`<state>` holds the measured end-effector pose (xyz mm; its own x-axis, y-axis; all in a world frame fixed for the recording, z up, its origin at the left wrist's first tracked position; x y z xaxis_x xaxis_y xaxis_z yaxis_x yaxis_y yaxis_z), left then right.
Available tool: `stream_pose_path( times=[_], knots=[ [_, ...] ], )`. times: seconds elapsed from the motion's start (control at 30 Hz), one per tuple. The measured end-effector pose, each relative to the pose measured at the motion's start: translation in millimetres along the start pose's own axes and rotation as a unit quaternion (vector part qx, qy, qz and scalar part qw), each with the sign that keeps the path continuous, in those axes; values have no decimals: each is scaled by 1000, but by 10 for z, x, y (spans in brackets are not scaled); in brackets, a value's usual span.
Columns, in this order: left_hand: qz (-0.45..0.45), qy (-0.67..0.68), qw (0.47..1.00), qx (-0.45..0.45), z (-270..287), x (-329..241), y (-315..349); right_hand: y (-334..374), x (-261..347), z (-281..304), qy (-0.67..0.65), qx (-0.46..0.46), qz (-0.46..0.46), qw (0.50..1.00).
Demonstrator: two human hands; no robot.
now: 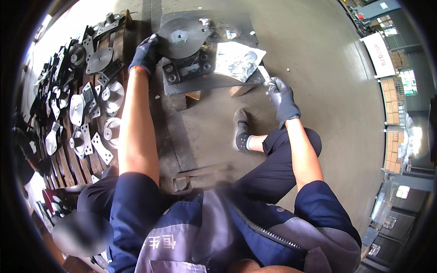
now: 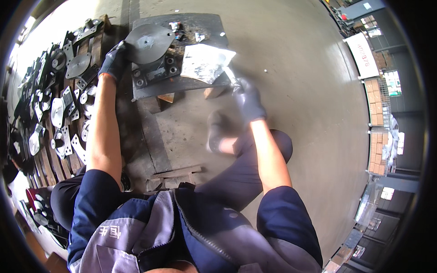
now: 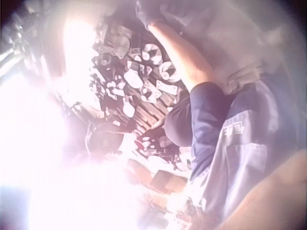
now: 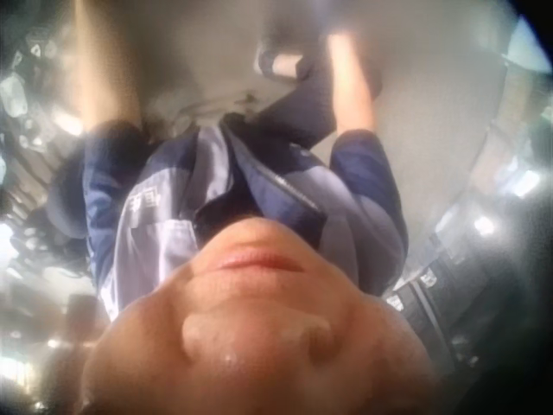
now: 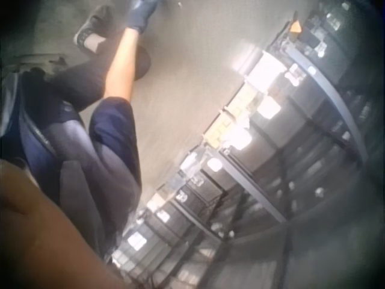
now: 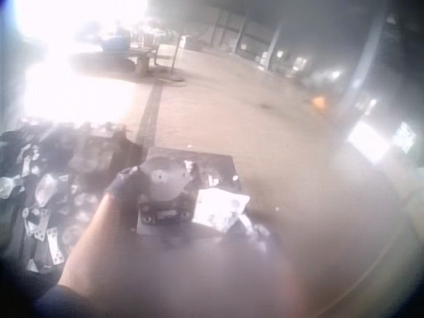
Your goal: The person scoops a white compound from a sheet and applies it to the surface of metal parts using a small tool. They work on several parts sequentially, spreading the material and placing each finished part onto a nearby wooden pallet.
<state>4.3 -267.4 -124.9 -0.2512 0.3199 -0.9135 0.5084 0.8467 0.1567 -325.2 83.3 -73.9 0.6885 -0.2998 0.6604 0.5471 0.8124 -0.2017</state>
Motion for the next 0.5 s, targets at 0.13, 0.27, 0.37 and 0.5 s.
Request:
stream_pose_path(
  times=[0.13, 0.27, 0.37, 0.5],
  knots=[
    [-56, 50, 991, -111, 22, 158, 402, 99, 211, 174, 112, 71, -107, 985],
    [-111, -10, 990, -91, 215, 286, 418, -8, -27, -110, 260, 54, -69, 962],
    [-159, -84, 981, -76, 317, 317, 397, -41, -45, -154, 259, 53, -99, 959],
    [-181, -125, 975, -20, 241, 301, 470, -38, 189, -144, 280, 100, -120, 947]
  ],
)
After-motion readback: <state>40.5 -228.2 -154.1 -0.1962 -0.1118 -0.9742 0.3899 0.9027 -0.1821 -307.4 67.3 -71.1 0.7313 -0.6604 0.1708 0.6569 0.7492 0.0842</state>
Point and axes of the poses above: each hand's wrist, its own y-axis away from the middle knuckle, its own z-axis out of the back of the hand, x = y × z, the point moved 4 cm from there along -y, towards the middle knuckle, and after that the axes turned 2 degrees about z, right-handed, at the moved point
